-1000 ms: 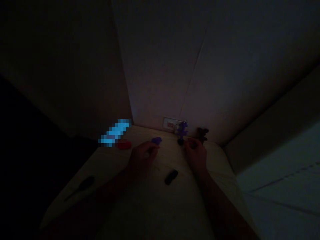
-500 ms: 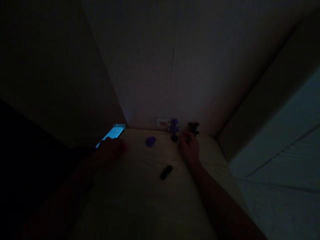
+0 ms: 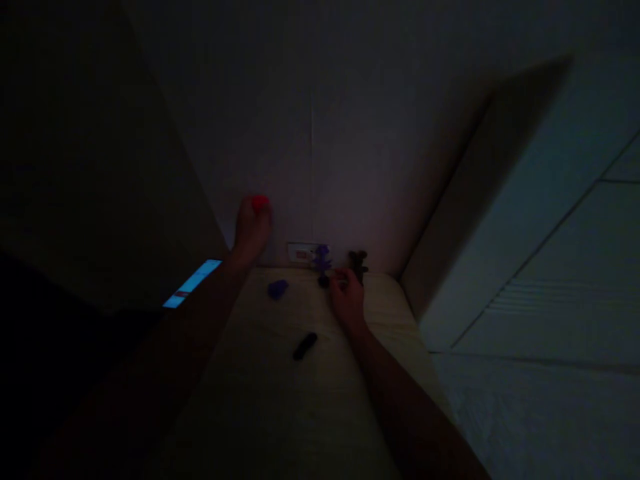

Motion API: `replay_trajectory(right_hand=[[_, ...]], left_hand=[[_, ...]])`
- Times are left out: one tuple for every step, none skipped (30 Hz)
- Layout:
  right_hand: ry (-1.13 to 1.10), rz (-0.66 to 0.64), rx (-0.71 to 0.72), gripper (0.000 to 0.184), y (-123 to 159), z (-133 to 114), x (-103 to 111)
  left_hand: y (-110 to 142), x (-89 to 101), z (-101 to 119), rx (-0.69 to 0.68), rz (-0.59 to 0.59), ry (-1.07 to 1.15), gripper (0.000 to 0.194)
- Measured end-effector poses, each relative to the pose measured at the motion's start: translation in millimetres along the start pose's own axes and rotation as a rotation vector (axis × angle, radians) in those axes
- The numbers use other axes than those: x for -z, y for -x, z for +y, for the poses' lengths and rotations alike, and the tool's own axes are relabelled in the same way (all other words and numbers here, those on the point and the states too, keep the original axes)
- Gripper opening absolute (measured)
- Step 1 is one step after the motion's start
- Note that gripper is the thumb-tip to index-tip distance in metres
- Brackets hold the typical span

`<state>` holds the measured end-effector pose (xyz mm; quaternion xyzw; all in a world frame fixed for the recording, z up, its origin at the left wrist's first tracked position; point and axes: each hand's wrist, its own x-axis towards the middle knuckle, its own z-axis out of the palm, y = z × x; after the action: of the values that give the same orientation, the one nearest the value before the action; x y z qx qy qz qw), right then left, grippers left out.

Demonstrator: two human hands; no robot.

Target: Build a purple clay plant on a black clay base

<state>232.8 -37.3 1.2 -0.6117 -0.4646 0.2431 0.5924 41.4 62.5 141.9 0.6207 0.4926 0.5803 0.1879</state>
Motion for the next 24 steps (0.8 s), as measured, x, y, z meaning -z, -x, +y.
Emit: replay_trajectory(right_hand=[[-0.004, -0.004, 0.000, 0.037, 0, 0, 1], [-0.012, -0.009, 0.002, 0.037, 1, 0, 1], [-0.024, -0.014, 0.008, 0.036, 2, 0, 2], [-0.037, -0.023, 0.019, 0.035, 4, 0, 2], [-0.053, -0.034, 0.033, 0.034, 6, -1, 1], [-0.073, -0.051, 0.044, 0.035, 10, -3, 1], [-0.097, -0.074, 0.051, 0.036, 13, -5, 0], [-0.119, -0.104, 0.050, 0.038, 18, -7, -1], [-0.140, -0.139, 0.045, 0.040, 23, -10, -3], [-0.155, -0.180, 0.039, 0.040, 28, -12, -4], [-0.162, -0.222, 0.035, 0.041, 33, -15, -5], [-0.155, -0.263, 0.039, 0.040, 38, -18, -6], [-0.136, -0.299, 0.054, 0.039, 42, -20, -6], [-0.112, -0.329, 0.079, 0.036, 46, -22, -6], [-0.089, -0.349, 0.107, 0.033, 49, -24, -6], [-0.070, -0.358, 0.131, 0.031, 51, -25, -6], [-0.057, -0.356, 0.148, 0.028, 53, -26, -6], [-0.051, -0.348, 0.153, 0.027, 53, -26, -5], [-0.050, -0.336, 0.148, 0.026, 53, -26, -5], [-0.050, -0.321, 0.143, 0.026, 53, -26, -5], [-0.048, -0.304, 0.149, 0.026, 53, -25, -5], [-0.047, -0.289, 0.167, 0.025, 52, -24, -5], [-0.047, -0.276, 0.194, 0.024, 51, -24, -5], [-0.049, -0.266, 0.228, 0.022, 51, -24, -5]], left_hand=[[8, -9.7, 5, 0.061, -0.007, 0.034, 0.018], [20, -16.0, 8, 0.084, -0.044, 0.056, 0.016], [36, -19.0, 9, 0.069, -0.116, 0.070, 0.015], [53, -19.0, 8, 0.042, -0.189, 0.066, 0.017], [71, -16.6, 6, 0.025, -0.273, 0.041, 0.021], [88, -12.4, 1, 0.039, -0.351, 0.008, 0.024], [104, -7.3, -4, 0.058, -0.426, -0.024, 0.026], [117, -2.0, -11, 0.073, -0.472, -0.056, 0.028], [128, 2.8, -17, 0.080, -0.515, -0.067, 0.030], [137, 6.7, -24, 0.081, -0.544, -0.072, 0.030], [143, 9.5, -30, 0.077, -0.581, -0.074, 0.029], [148, 11.2, -34, 0.079, -0.601, -0.082, 0.029], [152, 11.9, -38, 0.083, -0.622, -0.090, 0.027], [155, 11.8, -41, 0.087, -0.639, -0.092, 0.026], [157, 11.3, -42, 0.088, -0.651, -0.086, 0.025], [158, 10.6, -43, 0.086, -0.664, -0.071, 0.024], [159, 9.9, -44, 0.082, -0.667, -0.052, 0.023], [161, 9.2, -45, 0.074, -0.668, -0.031, 0.022], [162, 8.4, -46, 0.066, -0.665, -0.010, 0.020], [163, 7.7, -48, 0.060, -0.652, 0.005, 0.018], [164, 6.8, -51, 0.055, -0.633, 0.015, 0.020], [165, 5.9, -53, 0.050, -0.618, 0.026, 0.027], [166, 4.9, -56, 0.043, -0.604, 0.035, 0.038], [167, 4.0, -59, 0.038, -0.595, 0.042, 0.046]])
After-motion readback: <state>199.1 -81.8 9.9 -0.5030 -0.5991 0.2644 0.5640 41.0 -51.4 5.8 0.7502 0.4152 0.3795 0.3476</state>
